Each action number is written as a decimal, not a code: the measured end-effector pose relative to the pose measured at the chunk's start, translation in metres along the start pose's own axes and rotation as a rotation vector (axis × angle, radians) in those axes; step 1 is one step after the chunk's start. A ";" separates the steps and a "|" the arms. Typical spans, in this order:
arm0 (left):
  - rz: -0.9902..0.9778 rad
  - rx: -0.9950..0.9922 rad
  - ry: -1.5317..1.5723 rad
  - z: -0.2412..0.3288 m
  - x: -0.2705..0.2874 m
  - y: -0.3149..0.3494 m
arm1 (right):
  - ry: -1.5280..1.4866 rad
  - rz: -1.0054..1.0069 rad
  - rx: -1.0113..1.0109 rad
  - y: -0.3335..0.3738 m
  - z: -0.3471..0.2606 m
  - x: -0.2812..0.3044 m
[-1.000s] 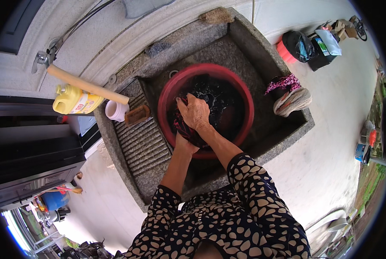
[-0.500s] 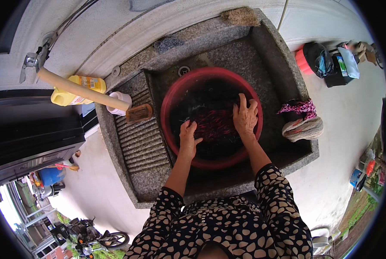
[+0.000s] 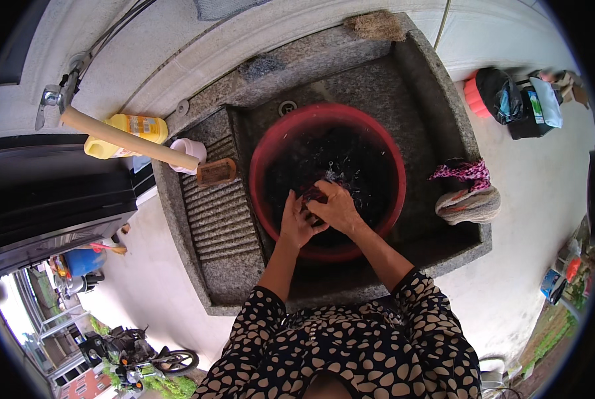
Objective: The person washes a patterned cloth by hand using a stone washboard and a bar of soap. They scrub the fabric on the ridged surface, rinse it in a red basin filled with water, and wring it out repeatedly. The process involves alternating between scrubbing and rinsing to clean the garment.
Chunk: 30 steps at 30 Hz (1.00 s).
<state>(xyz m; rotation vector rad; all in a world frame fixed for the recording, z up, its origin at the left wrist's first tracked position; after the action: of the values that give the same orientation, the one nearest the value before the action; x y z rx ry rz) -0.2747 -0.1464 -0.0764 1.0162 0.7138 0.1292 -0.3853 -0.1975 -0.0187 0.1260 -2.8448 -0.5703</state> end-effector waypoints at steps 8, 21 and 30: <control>-0.389 -0.251 0.012 0.036 -0.032 0.057 | 0.232 0.164 0.683 0.104 -0.125 -0.046; 0.232 -0.597 -0.270 0.089 0.046 0.089 | 0.037 0.405 -0.011 0.000 0.040 0.061; 0.045 -0.299 -0.017 0.079 0.065 0.097 | 0.924 -0.148 0.259 0.063 0.022 -0.070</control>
<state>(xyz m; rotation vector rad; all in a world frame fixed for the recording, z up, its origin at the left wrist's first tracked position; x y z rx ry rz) -0.1565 -0.1248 -0.0036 0.7465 0.6340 0.2587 -0.3252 -0.1223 -0.0287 0.5005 -1.9895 -0.0971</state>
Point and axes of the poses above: each hand's wrist, its own y-axis away from the middle knuckle, its own x-axis out of the back of the hand, z = x × y, the point moved 10 cm from there along -y, towards the middle knuckle, and after that the axes turned 3 degrees about -y, right-handed, at the moved point
